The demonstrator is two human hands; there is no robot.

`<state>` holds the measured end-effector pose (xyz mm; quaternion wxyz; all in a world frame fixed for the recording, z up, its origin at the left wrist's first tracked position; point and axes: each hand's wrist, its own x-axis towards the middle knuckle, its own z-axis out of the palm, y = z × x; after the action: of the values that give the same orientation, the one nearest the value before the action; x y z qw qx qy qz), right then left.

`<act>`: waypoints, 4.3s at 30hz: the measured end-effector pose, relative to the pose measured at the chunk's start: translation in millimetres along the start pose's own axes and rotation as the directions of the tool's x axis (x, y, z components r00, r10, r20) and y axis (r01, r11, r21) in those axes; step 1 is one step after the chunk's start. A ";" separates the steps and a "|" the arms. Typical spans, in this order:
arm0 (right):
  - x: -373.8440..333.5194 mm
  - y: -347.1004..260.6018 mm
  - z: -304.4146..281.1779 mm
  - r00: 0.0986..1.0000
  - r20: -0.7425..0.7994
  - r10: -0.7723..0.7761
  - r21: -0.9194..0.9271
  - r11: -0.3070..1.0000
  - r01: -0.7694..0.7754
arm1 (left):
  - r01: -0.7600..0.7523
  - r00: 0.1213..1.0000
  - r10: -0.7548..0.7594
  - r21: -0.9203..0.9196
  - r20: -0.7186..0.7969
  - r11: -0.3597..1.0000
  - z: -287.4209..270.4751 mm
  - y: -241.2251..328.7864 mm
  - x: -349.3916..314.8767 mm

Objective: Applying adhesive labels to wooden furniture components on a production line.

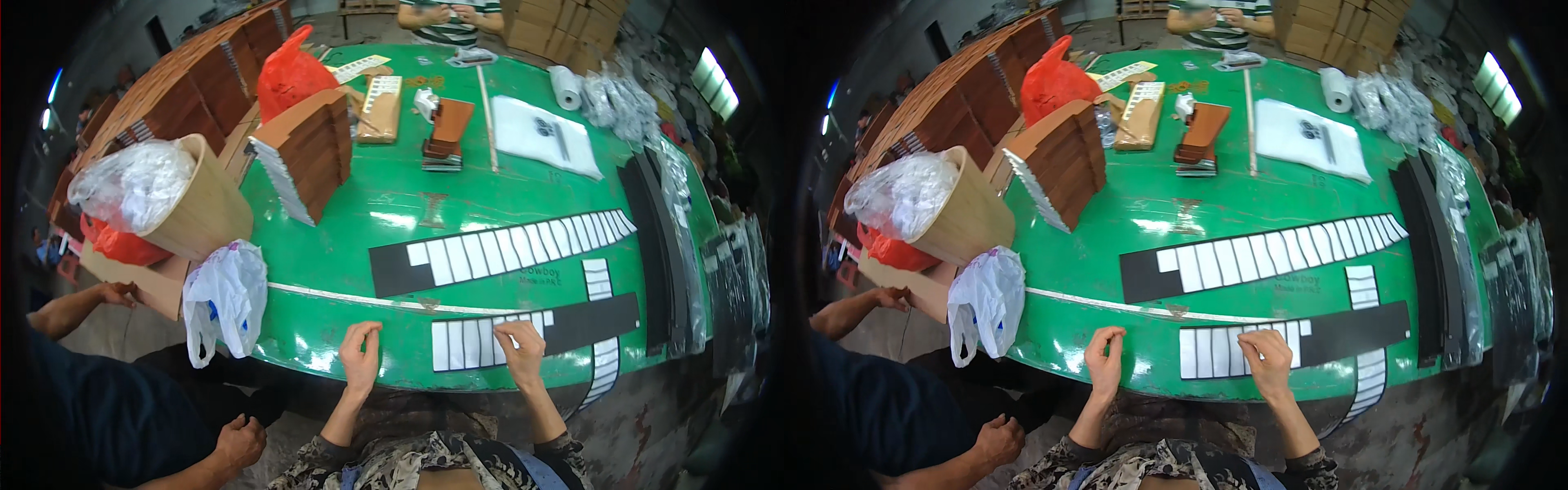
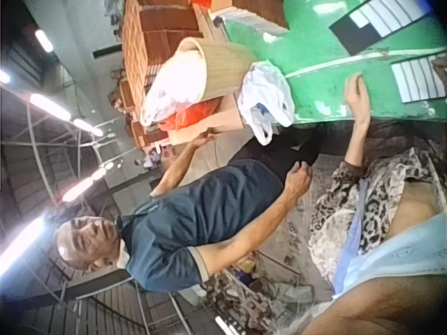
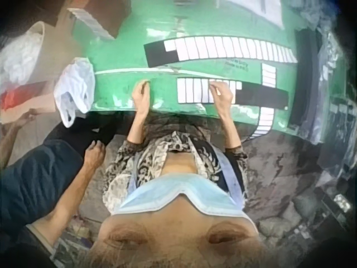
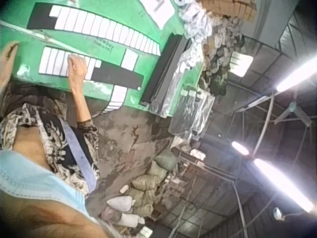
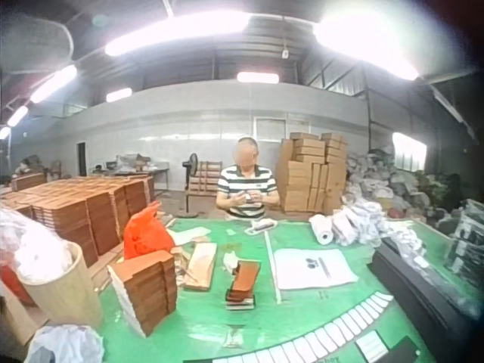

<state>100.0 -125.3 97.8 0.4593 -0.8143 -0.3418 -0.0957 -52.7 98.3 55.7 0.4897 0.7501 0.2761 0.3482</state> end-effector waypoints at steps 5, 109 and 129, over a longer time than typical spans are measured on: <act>-1.6 3.0 6.4 0.998 0.030 0.047 0.013 0.999 -0.047 | -0.361 0.915 0.393 0.245 -0.093 0.900 -32.9 30.9 88.8; -24.5 31.0 -106.1 0.955 0.280 0.096 -0.153 0.987 -0.054 | -0.506 0.669 0.503 -0.160 0.548 0.848 165.6 102.2 -49.8; -20.0 -57.3 -17.2 0.856 0.278 -0.435 -0.280 0.816 0.506 | 0.523 0.800 -0.305 -0.352 0.517 0.776 46.3 61.3 -60.3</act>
<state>50.9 -129.0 137.2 0.2347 -0.7765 -0.5558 -0.1819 -48.0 5.1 84.5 0.7735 0.5809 0.2284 0.1104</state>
